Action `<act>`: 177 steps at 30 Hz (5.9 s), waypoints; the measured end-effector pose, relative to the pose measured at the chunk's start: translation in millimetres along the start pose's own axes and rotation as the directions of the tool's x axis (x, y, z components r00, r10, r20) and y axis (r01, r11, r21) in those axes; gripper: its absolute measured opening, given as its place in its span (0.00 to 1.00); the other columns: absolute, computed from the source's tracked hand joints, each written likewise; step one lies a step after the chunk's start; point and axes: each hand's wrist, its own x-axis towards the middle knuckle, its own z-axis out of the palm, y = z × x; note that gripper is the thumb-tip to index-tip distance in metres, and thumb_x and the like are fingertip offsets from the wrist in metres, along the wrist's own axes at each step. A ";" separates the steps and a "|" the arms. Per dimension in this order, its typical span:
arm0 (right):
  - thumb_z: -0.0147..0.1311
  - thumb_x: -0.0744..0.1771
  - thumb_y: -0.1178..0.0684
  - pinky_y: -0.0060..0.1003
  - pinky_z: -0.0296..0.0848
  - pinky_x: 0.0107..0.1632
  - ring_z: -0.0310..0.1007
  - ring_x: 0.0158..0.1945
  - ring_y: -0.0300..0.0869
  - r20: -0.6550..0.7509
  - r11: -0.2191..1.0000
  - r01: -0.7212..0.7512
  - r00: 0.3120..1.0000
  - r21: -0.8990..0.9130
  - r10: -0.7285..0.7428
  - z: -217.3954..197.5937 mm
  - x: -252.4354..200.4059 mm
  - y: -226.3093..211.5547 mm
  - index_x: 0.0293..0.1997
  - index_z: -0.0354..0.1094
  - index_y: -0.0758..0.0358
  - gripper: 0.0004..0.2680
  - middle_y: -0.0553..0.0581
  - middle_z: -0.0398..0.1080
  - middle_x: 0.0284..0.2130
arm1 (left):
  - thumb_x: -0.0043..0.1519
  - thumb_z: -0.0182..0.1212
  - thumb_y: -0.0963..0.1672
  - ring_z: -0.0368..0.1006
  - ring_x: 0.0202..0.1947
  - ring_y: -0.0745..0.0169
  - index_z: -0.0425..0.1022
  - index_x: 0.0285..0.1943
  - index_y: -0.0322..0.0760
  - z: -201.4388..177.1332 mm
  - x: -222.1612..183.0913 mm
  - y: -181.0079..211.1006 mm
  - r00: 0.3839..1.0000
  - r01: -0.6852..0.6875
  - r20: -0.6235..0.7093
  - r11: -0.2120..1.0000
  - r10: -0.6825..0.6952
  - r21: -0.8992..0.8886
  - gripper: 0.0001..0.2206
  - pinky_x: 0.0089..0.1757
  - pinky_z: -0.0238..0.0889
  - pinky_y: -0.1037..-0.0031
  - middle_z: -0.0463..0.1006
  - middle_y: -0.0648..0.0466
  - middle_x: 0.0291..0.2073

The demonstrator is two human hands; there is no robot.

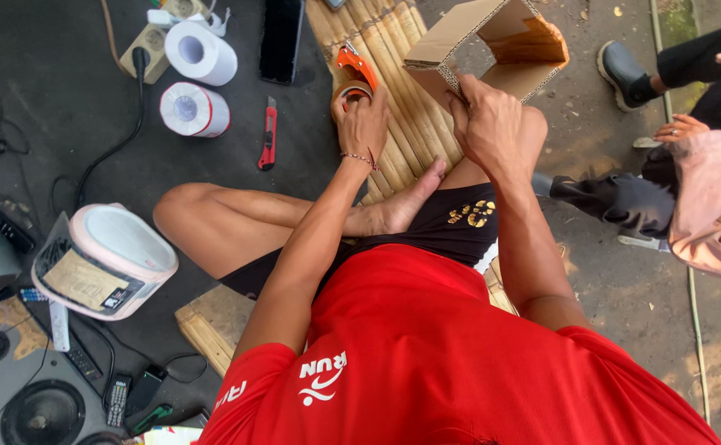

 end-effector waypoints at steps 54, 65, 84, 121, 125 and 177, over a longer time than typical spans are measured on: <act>0.64 0.70 0.56 0.43 0.65 0.37 0.64 0.31 0.49 0.217 0.925 -0.042 0.975 0.378 -0.044 37.1 45.0 11.0 0.46 0.73 0.68 0.06 0.60 0.69 0.30 | 0.53 0.71 0.40 0.76 0.42 0.33 0.75 0.44 0.30 -11.4 -129.1 -57.6 0.984 0.150 0.145 0.925 -0.105 -0.348 0.13 0.41 0.70 0.54 0.79 0.42 0.41; 0.63 0.68 0.56 0.49 0.68 0.37 0.73 0.37 0.56 0.146 0.965 0.260 0.954 0.029 -0.261 64.9 10.5 -0.2 0.45 0.72 0.64 0.05 0.59 0.69 0.37 | 0.53 0.71 0.39 0.75 0.49 0.37 0.73 0.49 0.30 -33.6 -157.1 -50.1 0.972 0.186 0.200 0.924 -0.124 -0.333 0.17 0.46 0.69 0.57 0.77 0.43 0.47; 0.60 0.69 0.58 0.45 0.71 0.39 0.75 0.41 0.52 0.192 0.941 0.338 0.925 -0.029 -0.327 73.8 -4.4 -16.3 0.50 0.73 0.63 0.06 0.58 0.69 0.39 | 0.64 0.67 0.47 0.71 0.56 0.56 0.78 0.58 0.36 -72.2 -173.0 -12.4 0.951 -0.195 -0.270 0.971 0.152 -0.138 0.16 0.60 0.52 0.55 0.76 0.52 0.55; 0.53 0.63 0.58 0.37 0.74 0.26 0.74 0.21 0.38 0.538 0.740 0.666 0.660 -0.095 -0.525 11.0 -15.4 -102.8 0.29 0.78 0.60 0.06 0.73 0.37 0.76 | 0.72 0.63 0.40 0.79 0.45 0.55 0.78 0.47 0.34 -315.0 -86.8 -54.1 0.888 -0.460 -0.190 0.825 0.419 -0.329 0.03 0.73 0.52 0.50 0.81 0.52 0.40; 0.53 0.63 0.58 0.36 0.74 0.24 0.76 0.21 0.39 0.555 0.677 0.732 0.597 -0.080 -0.579 5.2 -19.2 -109.1 0.30 0.78 0.58 0.06 0.65 0.38 0.76 | 0.69 0.64 0.40 0.79 0.44 0.54 0.79 0.46 0.33 -325.8 -92.1 -27.4 0.881 -0.470 -0.146 0.793 0.451 -0.388 0.03 0.72 0.53 0.50 0.80 0.50 0.38; 0.64 0.62 0.55 0.42 0.78 0.38 0.77 0.52 0.51 0.324 0.803 0.592 0.747 0.074 -0.581 35.2 1.7 -90.0 0.37 0.77 0.58 0.04 0.64 0.51 0.73 | 0.74 0.60 0.40 0.77 0.44 0.50 0.79 0.51 0.32 -375.8 -107.9 -25.3 0.730 -0.456 -0.581 0.890 0.360 -0.020 0.04 0.50 0.67 0.68 0.80 0.50 0.42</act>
